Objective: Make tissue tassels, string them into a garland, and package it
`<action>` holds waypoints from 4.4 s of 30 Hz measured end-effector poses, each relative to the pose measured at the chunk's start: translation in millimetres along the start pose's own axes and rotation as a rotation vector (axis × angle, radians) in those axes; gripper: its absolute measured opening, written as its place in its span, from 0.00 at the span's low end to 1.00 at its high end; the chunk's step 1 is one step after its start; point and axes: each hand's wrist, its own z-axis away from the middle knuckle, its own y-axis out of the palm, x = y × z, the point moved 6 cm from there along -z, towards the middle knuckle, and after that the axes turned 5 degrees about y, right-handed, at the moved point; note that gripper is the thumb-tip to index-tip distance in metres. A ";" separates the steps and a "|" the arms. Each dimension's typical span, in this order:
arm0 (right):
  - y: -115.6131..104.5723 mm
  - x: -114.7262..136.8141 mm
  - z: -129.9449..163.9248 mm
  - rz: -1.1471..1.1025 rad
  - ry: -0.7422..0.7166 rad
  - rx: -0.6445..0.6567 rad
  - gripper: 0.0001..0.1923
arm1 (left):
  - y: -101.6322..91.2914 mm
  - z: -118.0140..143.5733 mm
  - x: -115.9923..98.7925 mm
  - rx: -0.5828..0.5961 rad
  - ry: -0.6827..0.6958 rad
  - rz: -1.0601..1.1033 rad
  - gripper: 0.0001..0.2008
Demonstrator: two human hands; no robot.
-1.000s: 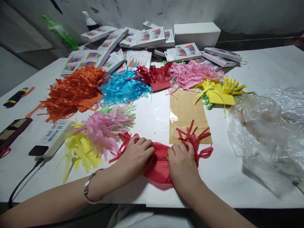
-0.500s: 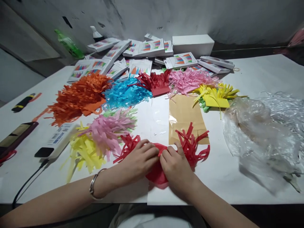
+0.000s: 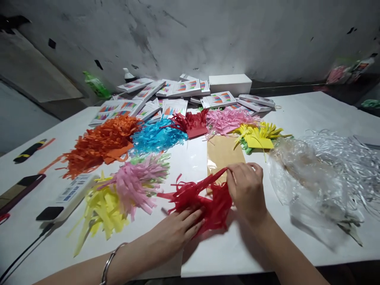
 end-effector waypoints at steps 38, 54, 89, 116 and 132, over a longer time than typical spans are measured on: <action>-92.0 -68.4 71.3 -0.614 0.273 -0.229 0.12 | -74.9 -190.9 -2.5 -0.260 -0.402 1.786 0.17; -70.5 -96.0 76.3 -0.439 0.403 -0.163 0.10 | -94.2 -220.7 8.8 -0.283 -0.075 0.773 0.11; -74.5 -108.1 102.7 -0.323 0.356 -0.230 0.09 | -54.9 -230.0 20.2 -0.108 -0.320 1.756 0.14; -31.3 64.7 65.4 -0.480 -0.029 0.418 0.11 | -74.7 -11.4 4.3 -0.702 -0.231 1.023 0.08; -6.0 77.7 75.9 -0.533 0.049 0.457 0.09 | -37.4 17.0 23.9 -0.654 -0.634 1.525 0.06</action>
